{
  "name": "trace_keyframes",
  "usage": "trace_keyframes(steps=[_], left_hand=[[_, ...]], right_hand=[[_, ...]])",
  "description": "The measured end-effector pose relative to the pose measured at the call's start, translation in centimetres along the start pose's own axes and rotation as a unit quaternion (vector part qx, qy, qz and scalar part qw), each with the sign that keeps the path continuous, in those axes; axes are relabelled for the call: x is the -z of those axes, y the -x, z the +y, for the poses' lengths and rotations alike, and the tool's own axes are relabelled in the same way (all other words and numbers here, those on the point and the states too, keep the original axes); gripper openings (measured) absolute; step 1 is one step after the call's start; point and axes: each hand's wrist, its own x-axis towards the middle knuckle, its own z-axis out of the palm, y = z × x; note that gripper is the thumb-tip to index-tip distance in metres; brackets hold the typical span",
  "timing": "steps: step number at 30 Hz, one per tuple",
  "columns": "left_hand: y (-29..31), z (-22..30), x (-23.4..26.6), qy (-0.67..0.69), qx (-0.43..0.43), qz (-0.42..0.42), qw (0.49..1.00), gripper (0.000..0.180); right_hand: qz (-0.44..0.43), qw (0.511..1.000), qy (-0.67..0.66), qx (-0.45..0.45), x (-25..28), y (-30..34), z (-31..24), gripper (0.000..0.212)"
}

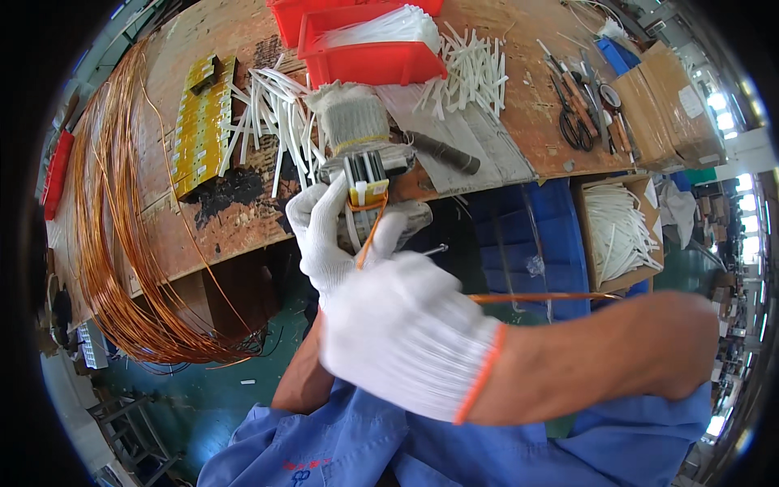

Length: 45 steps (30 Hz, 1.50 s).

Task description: Winding copper wire onto an electronic component core and securing it with tape and ties.

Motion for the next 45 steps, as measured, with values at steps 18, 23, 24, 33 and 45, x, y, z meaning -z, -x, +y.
trace_keyframes(steps=[18, 23, 24, 33, 45], left_hand=[[-1.8, 1.7, 0.8, -0.030, 0.022, -0.021, 0.999, 0.072], [-1.8, 0.8, 0.3, -0.005, 0.042, 0.019, 0.999, 0.071], [-1.6, 1.8, -0.1, 0.019, 0.042, 0.000, 0.999, 0.069], [-1.9, 1.5, 0.8, -0.006, 0.096, -0.007, 0.995, 0.060], [-2.1, 1.2, 0.5, -0.023, 0.047, -0.129, 0.990, 0.055]], right_hand=[[-0.106, 0.990, -0.087, -0.034, -0.9, 3.6, 4.7, 0.009], [-0.013, 0.996, -0.065, 0.063, 1.6, -5.5, 2.8, 0.020], [-0.014, 0.993, -0.087, 0.079, 2.2, -6.5, 4.2, 0.021], [-0.084, 0.855, -0.483, -0.169, -5.6, -1.2, 14.6, 0.022], [0.039, 0.982, -0.086, 0.165, 0.0, -8.3, 9.8, 0.021]])
